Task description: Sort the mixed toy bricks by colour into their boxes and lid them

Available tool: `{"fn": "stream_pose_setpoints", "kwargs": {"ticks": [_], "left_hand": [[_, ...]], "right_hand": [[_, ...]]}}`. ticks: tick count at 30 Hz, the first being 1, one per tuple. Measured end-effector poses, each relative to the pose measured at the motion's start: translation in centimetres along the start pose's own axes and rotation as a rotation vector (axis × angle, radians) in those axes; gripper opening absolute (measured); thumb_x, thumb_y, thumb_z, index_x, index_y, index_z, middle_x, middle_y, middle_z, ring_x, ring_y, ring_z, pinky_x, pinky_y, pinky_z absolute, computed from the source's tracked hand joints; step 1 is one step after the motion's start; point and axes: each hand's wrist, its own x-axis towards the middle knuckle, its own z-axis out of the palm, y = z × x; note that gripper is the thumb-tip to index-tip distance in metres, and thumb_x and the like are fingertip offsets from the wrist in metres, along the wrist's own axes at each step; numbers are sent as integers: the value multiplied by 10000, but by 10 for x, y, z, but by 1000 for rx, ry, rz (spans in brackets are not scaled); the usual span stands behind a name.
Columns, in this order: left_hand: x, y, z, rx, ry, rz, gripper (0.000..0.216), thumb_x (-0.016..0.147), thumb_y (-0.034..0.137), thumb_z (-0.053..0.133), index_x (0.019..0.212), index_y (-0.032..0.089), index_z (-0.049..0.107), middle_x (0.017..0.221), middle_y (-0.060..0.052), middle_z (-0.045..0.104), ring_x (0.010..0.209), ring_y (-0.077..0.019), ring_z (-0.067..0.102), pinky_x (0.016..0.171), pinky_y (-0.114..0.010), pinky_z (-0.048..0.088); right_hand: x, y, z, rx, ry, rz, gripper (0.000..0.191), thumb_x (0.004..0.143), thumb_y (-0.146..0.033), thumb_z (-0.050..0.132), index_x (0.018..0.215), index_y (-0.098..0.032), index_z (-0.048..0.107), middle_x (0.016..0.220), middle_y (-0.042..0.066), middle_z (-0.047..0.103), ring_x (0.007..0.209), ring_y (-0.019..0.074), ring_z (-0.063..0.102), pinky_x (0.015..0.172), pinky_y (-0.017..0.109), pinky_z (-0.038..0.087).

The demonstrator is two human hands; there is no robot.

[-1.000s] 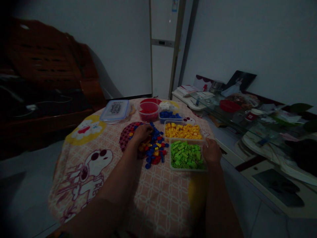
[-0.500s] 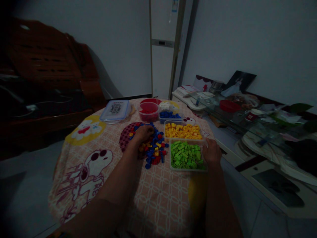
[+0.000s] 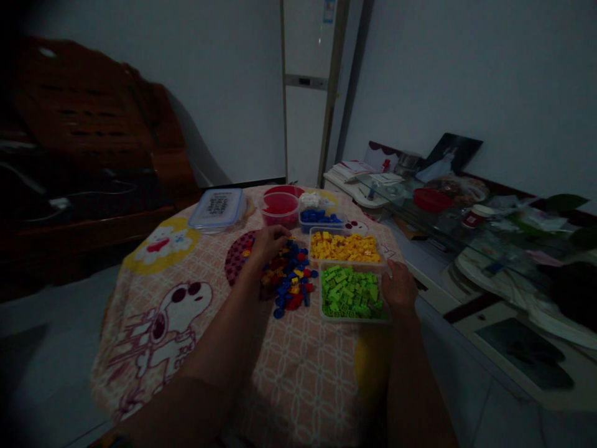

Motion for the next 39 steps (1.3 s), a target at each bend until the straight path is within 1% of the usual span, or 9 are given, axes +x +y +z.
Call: {"fn": "stream_pose_setpoints", "kwargs": {"ticks": [3, 6, 9, 16, 19, 25, 29, 32, 39], "left_hand": [[-2, 16, 13, -47, -29, 83, 244, 790, 109, 566, 942, 148, 754, 927, -57, 767, 840, -178, 686, 830, -286, 536], [-4, 29, 26, -66, -101, 179, 270, 805, 119, 590, 1018, 147, 754, 1012, -73, 764, 886, -183, 694, 866, -294, 536], [-5, 33, 27, -62, -155, 221, 333, 809, 112, 591, 1102, 151, 744, 1088, -91, 753, 915, -185, 700, 899, -300, 536], [-2, 10, -11, 85, -147, 101, 303, 808, 140, 586, 1053, 138, 765, 1021, -83, 774, 917, -208, 704, 897, -305, 536], [-1, 1, -19, 191, -152, 57, 300, 812, 141, 577, 1039, 144, 774, 1025, -85, 774, 959, -216, 698, 919, -303, 521], [-5, 0, -4, 399, -255, 30, 302, 791, 123, 577, 994, 190, 789, 1049, -73, 770, 1009, -224, 685, 929, -292, 500], [-9, 3, 6, 496, -273, -27, 352, 816, 134, 527, 1049, 210, 779, 1108, -100, 756, 1044, -245, 682, 909, -299, 499], [-10, 3, 7, 505, -283, -53, 402, 799, 109, 516, 1094, 218, 767, 1137, -105, 748, 1053, -250, 682, 911, -302, 496], [-6, -6, 6, 451, -293, -59, 343, 767, 99, 565, 1005, 209, 786, 1059, -98, 762, 1001, -252, 686, 900, -309, 508]], "right_hand": [[0, -1, -2, -21, -30, 4, 457, 902, -260, 462, 1306, -104, 607, 1322, 175, 619, 1170, 296, 594, 1001, 398, 454], [0, -3, -4, -30, -42, 17, 446, 908, -255, 461, 1303, -111, 610, 1338, 168, 613, 1183, 293, 590, 1012, 400, 451], [-1, -7, -7, -26, -52, 37, 449, 916, -264, 463, 1314, -112, 605, 1355, 168, 607, 1193, 298, 588, 1011, 410, 458], [-1, -8, -8, -32, -46, 35, 439, 909, -252, 476, 1301, -119, 624, 1326, 175, 623, 1170, 307, 603, 994, 416, 471], [0, -6, -6, -23, -24, 25, 431, 900, -240, 482, 1286, -124, 634, 1305, 173, 634, 1158, 303, 608, 989, 411, 474], [0, -4, -4, -29, -28, 12, 449, 907, -255, 465, 1294, -90, 622, 1316, 189, 622, 1156, 311, 604, 991, 416, 468], [0, -2, -1, -18, -7, 4, 437, 905, -252, 470, 1286, -108, 629, 1301, 187, 629, 1145, 309, 605, 983, 419, 470], [0, 1, 1, 3, 11, -4, 431, 898, -253, 477, 1276, -120, 637, 1289, 187, 632, 1147, 311, 602, 985, 427, 470], [1, 0, 0, 13, -9, 12, 451, 886, -262, 473, 1279, -114, 636, 1298, 191, 627, 1146, 318, 601, 988, 434, 467]]}}
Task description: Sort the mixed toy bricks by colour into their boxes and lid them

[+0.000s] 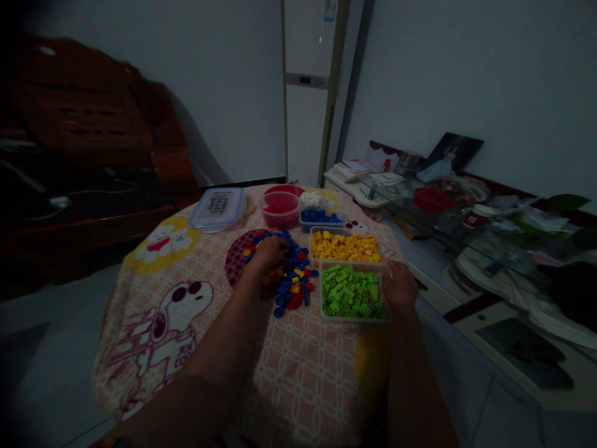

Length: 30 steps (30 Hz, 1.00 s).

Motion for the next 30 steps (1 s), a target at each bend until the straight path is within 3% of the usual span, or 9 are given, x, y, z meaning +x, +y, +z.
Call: {"fn": "stream_pose_setpoints", "kwargs": {"ticks": [12, 19, 24, 27, 30], "left_hand": [[6, 1, -6, -344, 250, 106, 264, 765, 126, 601, 979, 143, 755, 948, -76, 767, 858, -196, 694, 821, -297, 542], [5, 38, 9, -386, 264, 255, 276, 744, 84, 616, 979, 147, 745, 955, -65, 749, 866, -182, 673, 853, -309, 543], [0, 69, 24, -372, 221, 370, 408, 748, 49, 595, 1117, 170, 719, 1042, -70, 725, 915, -179, 665, 921, -328, 532], [-3, 75, 25, -363, 208, 399, 433, 768, 52, 577, 1173, 147, 696, 1068, -94, 709, 929, -183, 661, 946, -328, 518], [-4, 69, 19, -340, 262, 322, 407, 800, 86, 566, 1186, 129, 687, 1110, -119, 699, 980, -205, 652, 967, -338, 500]], "right_hand": [[-1, -3, -2, -39, -8, 0, 443, 907, -263, 467, 1290, -107, 626, 1297, 192, 624, 1144, 311, 608, 969, 415, 478], [-1, 0, 0, -38, 5, -1, 430, 905, -265, 481, 1279, -122, 640, 1290, 181, 638, 1142, 301, 615, 973, 419, 487], [0, -1, -2, -37, 2, -12, 438, 897, -267, 482, 1283, -131, 637, 1291, 173, 641, 1139, 304, 616, 975, 424, 488], [-1, -3, -4, -39, -13, 7, 447, 901, -270, 465, 1288, -120, 633, 1307, 185, 628, 1137, 314, 615, 973, 437, 487], [-2, -5, -6, -30, -26, 6, 458, 902, -263, 453, 1298, -105, 621, 1320, 188, 618, 1155, 312, 603, 989, 430, 473]]}}
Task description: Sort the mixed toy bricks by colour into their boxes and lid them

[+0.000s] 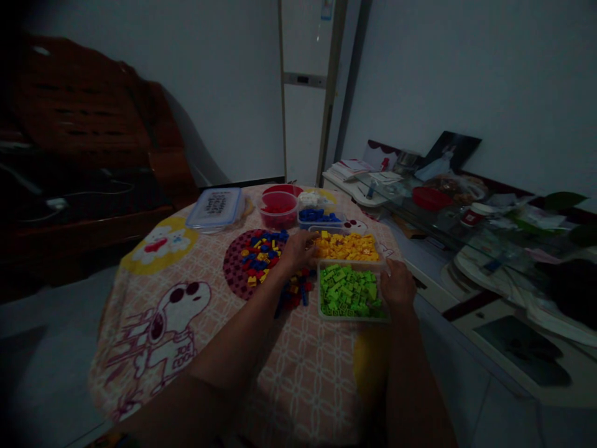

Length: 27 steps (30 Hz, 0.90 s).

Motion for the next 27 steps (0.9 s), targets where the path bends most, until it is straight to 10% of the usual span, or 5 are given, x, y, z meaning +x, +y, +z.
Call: {"fn": "stream_pose_setpoints", "kwargs": {"ticks": [7, 17, 27], "left_hand": [[-1, -9, -15, 85, -47, -273, 338, 815, 156, 591, 1129, 135, 717, 994, -101, 746, 960, -227, 675, 909, -329, 503], [0, -17, 12, -385, -105, -257, 418, 837, 257, 622, 1225, 107, 667, 938, -90, 766, 829, -196, 702, 788, -314, 554], [-11, 3, 39, -785, -286, -142, 614, 886, 425, 607, 1427, 147, 522, 1419, -155, 583, 1292, -272, 562, 1059, -401, 477]], "right_hand": [[0, 2, 5, 55, 53, -19, 449, 870, -248, 462, 1271, -133, 629, 1270, 168, 643, 1152, 293, 593, 994, 415, 463], [0, -2, 2, 106, 85, 51, 504, 869, -267, 462, 1325, -107, 604, 1245, 188, 659, 1143, 304, 608, 1011, 429, 458], [2, 2, 4, 121, 169, 34, 506, 839, -246, 451, 1282, -77, 629, 1193, 217, 674, 1133, 328, 605, 1011, 474, 456]]}}
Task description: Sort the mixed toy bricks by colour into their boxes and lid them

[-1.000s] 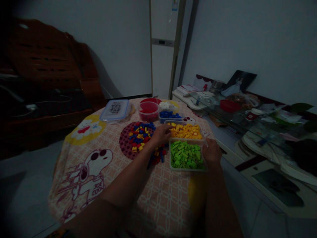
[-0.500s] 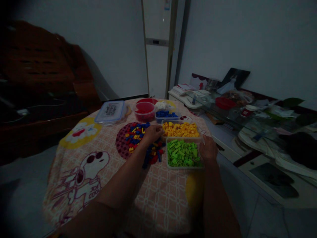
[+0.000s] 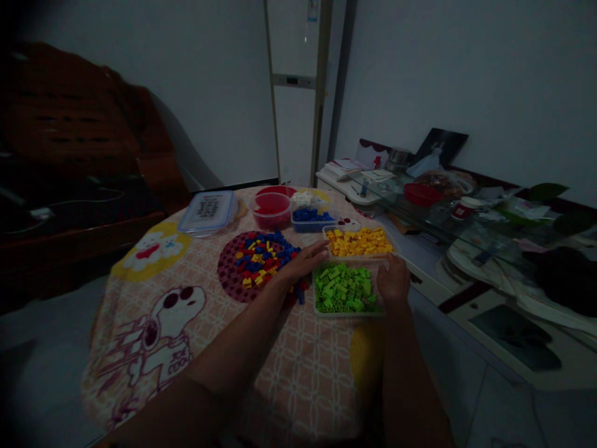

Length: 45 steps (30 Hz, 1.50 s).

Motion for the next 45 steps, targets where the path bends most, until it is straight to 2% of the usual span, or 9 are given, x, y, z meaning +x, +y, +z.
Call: {"fn": "stream_pose_setpoints", "kwargs": {"ticks": [7, 13, 21, 26, 30, 34, 38, 41, 45], "left_hand": [[2, 6, 0, 161, 8, -1, 544, 926, 464, 530, 1396, 195, 574, 1512, -80, 500, 1429, -255, 422, 1203, -401, 319], [6, 11, -24, 168, 57, 28, 469, 860, 338, 608, 1283, 142, 658, 1370, -132, 630, 1258, -258, 591, 1091, -401, 456], [-14, 24, -100, 154, 452, 40, 419, 789, 297, 628, 1144, 91, 710, 1126, -130, 743, 997, -237, 692, 908, -372, 553], [-28, 18, -128, 118, 648, 33, 389, 738, 333, 655, 1043, 108, 740, 966, -97, 762, 873, -216, 698, 800, -326, 572], [-36, 11, -145, 43, 776, 18, 420, 699, 321, 657, 1042, 91, 734, 921, -92, 755, 775, -178, 681, 737, -295, 565], [-38, 9, -162, 24, 907, -42, 419, 687, 285, 625, 1042, 91, 734, 891, -85, 745, 717, -150, 665, 673, -262, 551], [-36, 7, -182, 76, 942, -78, 396, 696, 274, 595, 1020, 100, 741, 868, -81, 744, 736, -158, 676, 648, -244, 541], [-39, -2, -198, 167, 972, -97, 391, 714, 280, 574, 1020, 108, 747, 857, -77, 751, 758, -164, 684, 667, -245, 543], [-52, -26, -213, 278, 1042, -174, 369, 727, 280, 568, 1000, 131, 766, 877, -72, 769, 810, -185, 700, 748, -270, 546]], "right_hand": [[2, 7, -9, -190, -146, 77, 479, 804, -148, 456, 1216, -102, 695, 931, 187, 741, 862, 305, 698, 838, 415, 522], [13, 25, -11, -231, -80, 77, 436, 751, -111, 466, 1076, -90, 756, 903, 187, 752, 892, 304, 700, 841, 392, 520], [29, 47, -12, -187, -66, 156, 441, 720, -112, 505, 1083, -67, 751, 973, 179, 748, 954, 298, 693, 890, 389, 505], [30, 50, -6, -175, -75, 210, 393, 718, -125, 504, 1012, -86, 762, 943, 181, 739, 970, 324, 683, 875, 414, 512], [36, 48, -15, -154, -75, 253, 457, 730, -106, 464, 1092, -61, 740, 985, 207, 729, 995, 376, 673, 861, 477, 512], [33, 4, -39, -37, 55, 135, 451, 874, -185, 404, 1202, -81, 696, 1093, 227, 704, 1099, 415, 639, 939, 536, 477], [11, -94, -44, 254, -15, -113, 355, 912, -255, 448, 1126, -159, 714, 1133, 150, 726, 1058, 305, 673, 984, 448, 489], [-10, -162, -27, 303, -212, -373, 324, 933, -234, 441, 1124, -192, 699, 1111, 109, 739, 1048, 239, 675, 942, 353, 501], [-25, -194, -4, -64, -491, -254, 306, 986, -299, 430, 1007, -151, 697, 935, 160, 734, 938, 261, 698, 836, 345, 491]]}}
